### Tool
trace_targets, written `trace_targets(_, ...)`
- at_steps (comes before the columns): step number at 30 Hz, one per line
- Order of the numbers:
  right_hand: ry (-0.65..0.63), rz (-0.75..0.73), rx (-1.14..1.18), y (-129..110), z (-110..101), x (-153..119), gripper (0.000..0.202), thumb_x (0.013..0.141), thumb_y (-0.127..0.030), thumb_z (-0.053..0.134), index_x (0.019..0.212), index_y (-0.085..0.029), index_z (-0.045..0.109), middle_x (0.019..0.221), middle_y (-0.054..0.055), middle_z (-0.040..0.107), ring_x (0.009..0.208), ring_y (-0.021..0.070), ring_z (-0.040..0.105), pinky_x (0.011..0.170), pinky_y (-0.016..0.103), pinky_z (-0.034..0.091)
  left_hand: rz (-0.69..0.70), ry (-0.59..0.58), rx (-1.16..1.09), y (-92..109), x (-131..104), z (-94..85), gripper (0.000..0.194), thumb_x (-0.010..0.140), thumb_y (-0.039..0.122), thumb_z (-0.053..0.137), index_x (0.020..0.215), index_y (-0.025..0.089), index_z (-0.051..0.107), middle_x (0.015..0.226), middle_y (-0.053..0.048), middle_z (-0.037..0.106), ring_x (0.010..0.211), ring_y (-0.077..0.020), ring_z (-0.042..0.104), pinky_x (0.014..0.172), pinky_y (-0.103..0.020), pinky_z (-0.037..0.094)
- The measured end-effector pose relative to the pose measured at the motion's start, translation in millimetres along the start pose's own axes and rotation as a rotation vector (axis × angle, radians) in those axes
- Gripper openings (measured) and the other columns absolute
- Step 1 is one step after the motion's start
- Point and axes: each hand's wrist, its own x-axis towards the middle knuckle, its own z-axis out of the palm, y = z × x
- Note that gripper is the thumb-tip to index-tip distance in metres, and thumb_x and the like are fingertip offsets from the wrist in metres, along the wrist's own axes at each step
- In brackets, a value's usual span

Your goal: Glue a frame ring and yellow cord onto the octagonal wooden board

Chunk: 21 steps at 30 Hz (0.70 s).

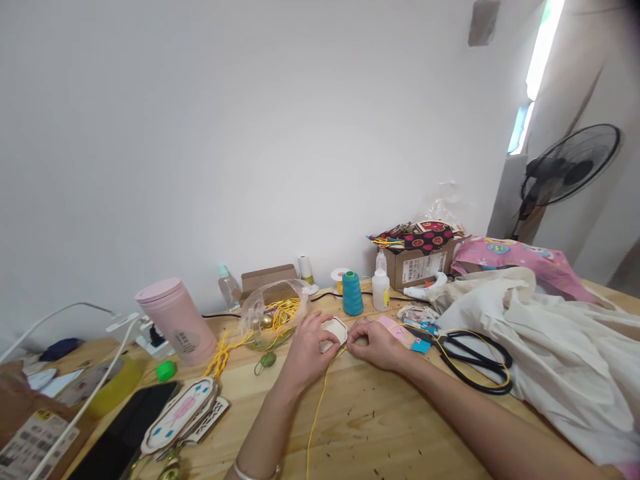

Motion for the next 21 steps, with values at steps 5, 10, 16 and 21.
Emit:
trace_targets(5, -0.017, -0.01, 0.037, 6, 1, 1, 0.013, 0.065, -0.013, 0.05, 0.062, -0.016, 0.062, 0.069, 0.002, 0.064, 0.067, 0.0137, 0.055, 0.064, 0.024, 0.041, 0.088, -0.082, 0.078, 7, 1, -2.5, 0.014, 0.069, 0.021, 0.052, 0.067, 0.024, 0.065, 0.113, -0.002, 0.053, 0.113, -0.0246, 0.034, 0.095, -0.049, 0.021)
trace_targets(10, -0.037, -0.012, 0.049, 5, 0, 2, 0.014, 0.063, -0.012, 0.049, 0.064, -0.015, 0.063, 0.069, 0.002, 0.064, 0.064, 0.0131, 0.055, 0.061, 0.022, 0.041, 0.151, -0.114, 0.147, 11, 2, -2.6, 0.017, 0.071, 0.02, 0.049, 0.069, 0.025, 0.065, 0.111, -0.003, 0.053, 0.112, -0.0243, 0.034, 0.095, -0.051, 0.018)
trace_targets(16, -0.037, 0.0, 0.041, 3, 1, 2, 0.013, 0.063, -0.012, 0.051, 0.062, -0.015, 0.064, 0.068, 0.002, 0.064, 0.066, 0.0136, 0.055, 0.063, 0.022, 0.041, 0.197, -0.096, 0.185, 14, 1, -1.9, 0.02, 0.072, 0.016, 0.047, 0.066, 0.024, 0.064, 0.107, -0.002, 0.056, 0.111, -0.022, 0.036, 0.096, -0.049, 0.018)
trace_targets(21, -0.019, -0.009, 0.012, 2, 2, 1, 0.012, 0.061, -0.011, 0.052, 0.061, -0.015, 0.063, 0.068, 0.002, 0.064, 0.067, 0.0143, 0.054, 0.065, 0.023, 0.04, 0.17, -0.077, 0.178, 15, -1, -1.0, 0.018, 0.069, 0.016, 0.048, 0.063, 0.024, 0.063, 0.105, -0.002, 0.057, 0.109, -0.0219, 0.038, 0.096, -0.049, 0.019)
